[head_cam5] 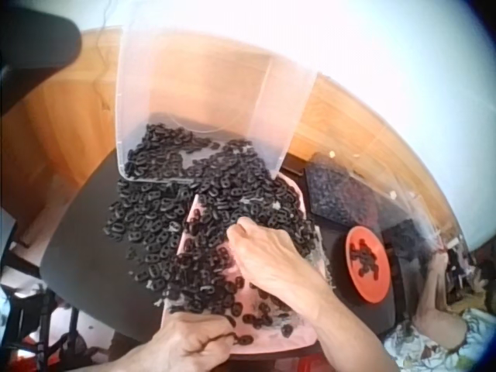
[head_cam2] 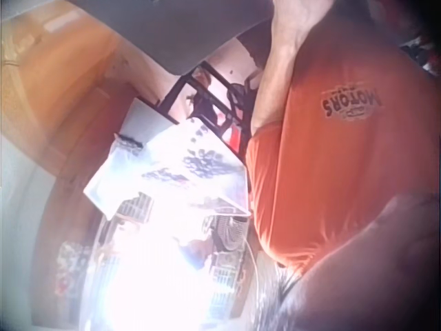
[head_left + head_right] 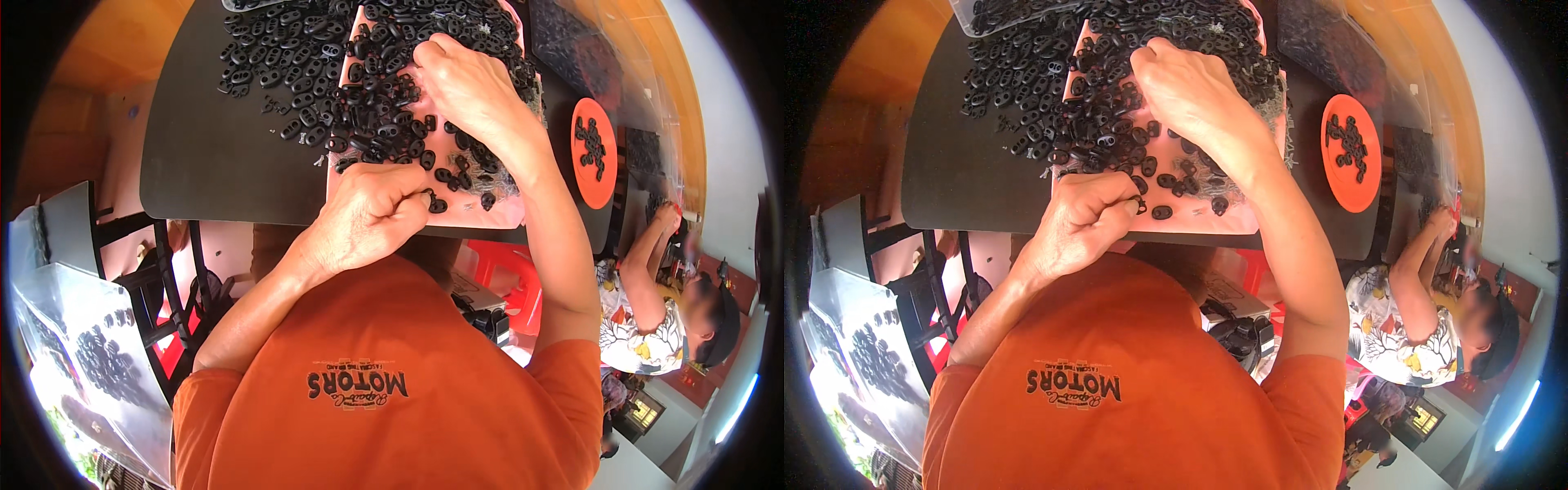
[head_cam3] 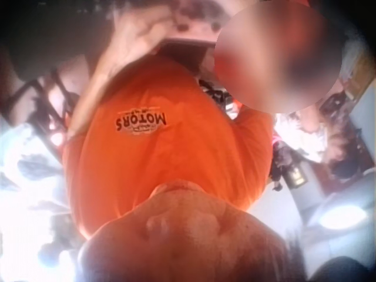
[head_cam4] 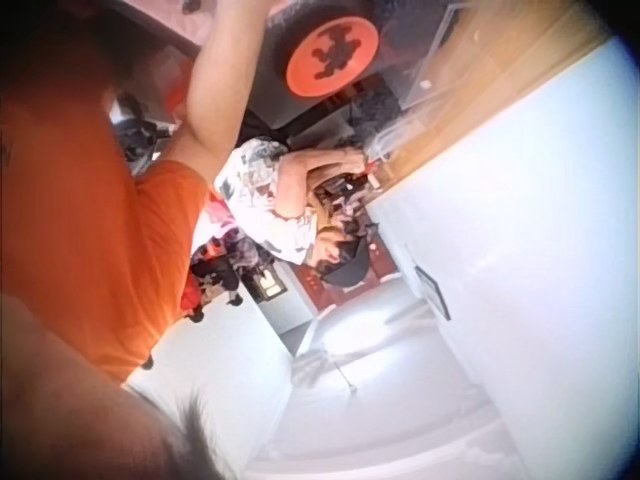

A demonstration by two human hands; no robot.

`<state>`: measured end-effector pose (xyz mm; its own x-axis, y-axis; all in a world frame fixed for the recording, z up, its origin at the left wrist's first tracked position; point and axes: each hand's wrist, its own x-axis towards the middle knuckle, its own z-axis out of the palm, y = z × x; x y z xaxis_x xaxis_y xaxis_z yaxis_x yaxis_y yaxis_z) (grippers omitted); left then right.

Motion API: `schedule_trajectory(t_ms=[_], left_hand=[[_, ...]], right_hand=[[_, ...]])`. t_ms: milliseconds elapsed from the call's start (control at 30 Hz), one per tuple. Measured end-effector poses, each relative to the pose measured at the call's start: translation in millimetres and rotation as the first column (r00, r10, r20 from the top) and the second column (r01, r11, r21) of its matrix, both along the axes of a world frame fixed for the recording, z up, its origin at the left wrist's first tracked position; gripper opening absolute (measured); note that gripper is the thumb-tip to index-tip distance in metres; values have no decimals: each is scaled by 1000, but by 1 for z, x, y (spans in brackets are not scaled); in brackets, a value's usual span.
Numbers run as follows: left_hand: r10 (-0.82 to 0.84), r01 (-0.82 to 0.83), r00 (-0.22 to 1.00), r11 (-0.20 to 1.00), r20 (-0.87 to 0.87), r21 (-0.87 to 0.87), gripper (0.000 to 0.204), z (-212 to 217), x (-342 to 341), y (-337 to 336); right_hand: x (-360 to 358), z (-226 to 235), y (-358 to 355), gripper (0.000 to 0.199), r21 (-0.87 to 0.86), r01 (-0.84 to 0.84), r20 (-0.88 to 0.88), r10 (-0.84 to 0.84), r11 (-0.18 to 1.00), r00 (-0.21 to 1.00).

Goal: The person sits at a table and repeatedly picks up small black plastic rings and metal screws. They insert the screws into the rings and place the assembled units onto a pink mat. The person continues this repetitive assembly process throughout the clip.

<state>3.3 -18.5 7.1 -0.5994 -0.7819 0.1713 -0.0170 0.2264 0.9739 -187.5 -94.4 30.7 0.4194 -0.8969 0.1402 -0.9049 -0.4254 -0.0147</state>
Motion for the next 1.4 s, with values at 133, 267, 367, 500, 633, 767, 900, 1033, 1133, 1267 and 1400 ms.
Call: schedule_trajectory(t_ms=[133,267,367,500,633,767,900,1033,1133,1267,1400], left_hand=[[5,-5,1000,1000,-1,0,8,1,0,0],[19,-19,999,1000,-27,0,7,0,0,1],[3,0,999,998,-54,56,10,0,1,2],[-20,34,999,941,-47,335,15,2,4,1],[-2,36,997,899,-77,436,16,4,4,1],[34,11,993,931,-117,365,17,-1,0,1],[40,2,992,941,-117,338,17,-1,-1,2],[53,-23,997,919,-64,394,17,3,-4,0],[77,-37,993,919,-89,392,16,2,-3,1],[108,-17,982,870,-155,494,16,2,6,2],[91,1,974,915,-208,402,16,1,3,2]], right_hand=[[0,-1,-1,10,-29,-21,-49,20,999,999],[-19,1,11,8,-115,-114,190,134,987,973],[-21,17,34,7,152,25,455,-93,988,886],[-15,16,66,10,427,27,722,-358,904,591],[-12,24,90,11,490,-108,813,-408,865,414],[-10,28,104,6,565,-221,818,-505,795,275],[-6,23,104,2,564,-213,814,-494,798,306],[-7,8,90,2,508,-109,829,-450,855,332],[-12,5,79,5,420,14,821,-386,908,420],[-25,-3,73,12,212,57,673,-189,975,715],[-5,-3,63,21,93,-7,567,-47,996,822]])
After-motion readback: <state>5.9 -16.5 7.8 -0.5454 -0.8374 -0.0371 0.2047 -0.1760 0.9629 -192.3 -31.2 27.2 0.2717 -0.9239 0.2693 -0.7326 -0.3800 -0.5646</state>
